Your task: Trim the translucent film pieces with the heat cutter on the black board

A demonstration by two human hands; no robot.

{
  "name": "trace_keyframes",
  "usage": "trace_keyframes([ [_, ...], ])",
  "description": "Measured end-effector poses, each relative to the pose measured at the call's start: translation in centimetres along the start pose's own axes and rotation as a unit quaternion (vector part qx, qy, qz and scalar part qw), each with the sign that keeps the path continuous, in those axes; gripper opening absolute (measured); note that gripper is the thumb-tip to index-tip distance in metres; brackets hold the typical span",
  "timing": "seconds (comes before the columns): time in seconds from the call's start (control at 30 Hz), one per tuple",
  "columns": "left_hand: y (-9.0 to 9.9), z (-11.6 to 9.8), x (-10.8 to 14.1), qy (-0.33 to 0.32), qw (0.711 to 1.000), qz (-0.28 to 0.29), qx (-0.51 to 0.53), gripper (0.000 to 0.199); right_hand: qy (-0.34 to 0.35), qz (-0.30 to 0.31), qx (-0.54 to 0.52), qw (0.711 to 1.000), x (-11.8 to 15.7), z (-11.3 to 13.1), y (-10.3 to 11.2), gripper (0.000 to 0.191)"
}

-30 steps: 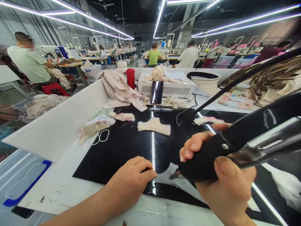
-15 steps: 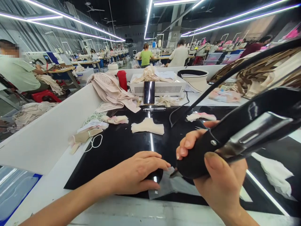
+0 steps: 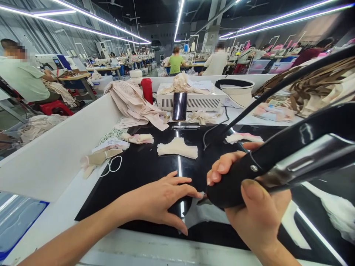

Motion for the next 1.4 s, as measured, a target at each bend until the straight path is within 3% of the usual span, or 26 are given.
trace_keyframes([
  [0.17,0.3,-0.5,0.0,-0.010,1.000,-0.018,-0.009,0.065,-0.011,-0.005,-0.008,1.000,-0.3,-0.5,-0.3,0.039],
  [0.73,0.1,-0.5,-0.1,-0.014,1.000,-0.019,-0.007,0.081,-0.007,0.013,0.014,1.000,0.6,-0.4,-1.1,0.044],
  [0.93,0.0,-0.4,-0.2,-0.016,1.000,-0.019,-0.008,0.085,-0.012,0.012,0.005,1.000,1.2,-0.4,-1.1,0.033],
  [1.2,-0.3,-0.2,-0.2,-0.002,1.000,-0.004,-0.007,0.081,-0.023,0.049,-0.015,0.998,2.1,0.0,-3.0,0.037],
  [1.4,-0.2,-0.3,-0.2,-0.014,1.000,-0.015,-0.021,0.073,-0.026,0.049,-0.012,0.998,2.2,-0.3,-2.9,0.037],
])
Point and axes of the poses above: each hand's wrist, its own x-axis away from the middle knuckle, its own y-axis out of the back of the hand, z = x × y, the point moved 10 cm from there along -x, towards the middle knuckle, and after that the axes turned 8 degrees about -z, right-handed, at the moved point
